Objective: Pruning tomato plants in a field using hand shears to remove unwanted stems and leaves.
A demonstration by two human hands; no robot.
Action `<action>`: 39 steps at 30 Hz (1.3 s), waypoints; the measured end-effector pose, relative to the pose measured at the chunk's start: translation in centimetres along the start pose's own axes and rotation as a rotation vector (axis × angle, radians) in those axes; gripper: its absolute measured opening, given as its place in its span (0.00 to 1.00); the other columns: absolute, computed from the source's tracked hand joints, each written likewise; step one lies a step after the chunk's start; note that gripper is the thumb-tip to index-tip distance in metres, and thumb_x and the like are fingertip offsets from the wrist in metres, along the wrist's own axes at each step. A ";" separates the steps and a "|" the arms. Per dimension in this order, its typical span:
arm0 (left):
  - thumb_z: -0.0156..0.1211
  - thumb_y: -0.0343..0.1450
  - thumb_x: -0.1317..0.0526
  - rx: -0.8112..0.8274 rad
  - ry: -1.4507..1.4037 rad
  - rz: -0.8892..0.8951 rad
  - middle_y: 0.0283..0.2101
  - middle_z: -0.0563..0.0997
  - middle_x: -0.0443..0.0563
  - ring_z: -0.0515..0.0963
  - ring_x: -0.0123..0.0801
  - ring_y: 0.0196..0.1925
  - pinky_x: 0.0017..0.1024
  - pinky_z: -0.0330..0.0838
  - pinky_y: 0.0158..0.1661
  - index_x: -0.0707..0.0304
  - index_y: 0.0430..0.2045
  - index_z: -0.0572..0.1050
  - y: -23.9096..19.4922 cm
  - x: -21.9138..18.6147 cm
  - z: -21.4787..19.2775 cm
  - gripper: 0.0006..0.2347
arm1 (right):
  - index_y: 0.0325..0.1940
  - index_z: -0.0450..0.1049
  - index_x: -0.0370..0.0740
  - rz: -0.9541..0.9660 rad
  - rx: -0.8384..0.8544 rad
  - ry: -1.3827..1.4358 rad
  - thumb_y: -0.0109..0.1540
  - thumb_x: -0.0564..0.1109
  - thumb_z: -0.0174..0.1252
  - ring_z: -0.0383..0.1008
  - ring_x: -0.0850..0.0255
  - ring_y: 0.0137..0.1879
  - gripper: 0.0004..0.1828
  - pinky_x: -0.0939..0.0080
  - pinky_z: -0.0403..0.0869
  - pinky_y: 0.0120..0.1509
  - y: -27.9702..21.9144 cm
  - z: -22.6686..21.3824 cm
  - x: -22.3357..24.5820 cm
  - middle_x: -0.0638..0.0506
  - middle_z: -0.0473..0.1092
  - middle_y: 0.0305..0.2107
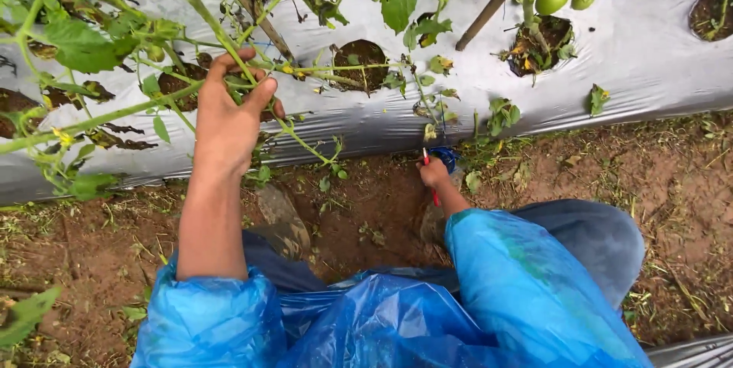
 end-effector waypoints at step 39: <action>0.50 0.76 0.55 0.110 0.277 -0.140 0.72 0.67 0.56 0.64 0.45 0.74 0.49 0.54 0.71 0.46 0.64 0.67 -2.0 -0.5 -2.4 0.19 | 0.33 0.62 0.47 -1.043 -0.590 -0.082 0.69 0.48 0.69 0.56 0.57 0.30 0.21 0.52 0.63 0.38 -19.4 -25.8 45.4 0.52 0.60 0.24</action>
Point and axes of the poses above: each hand's wrist, its own y-axis towards the middle knuckle, its own z-axis out of the palm, x = y × z, the point moved 9 cm from there along y, towards the middle knuckle
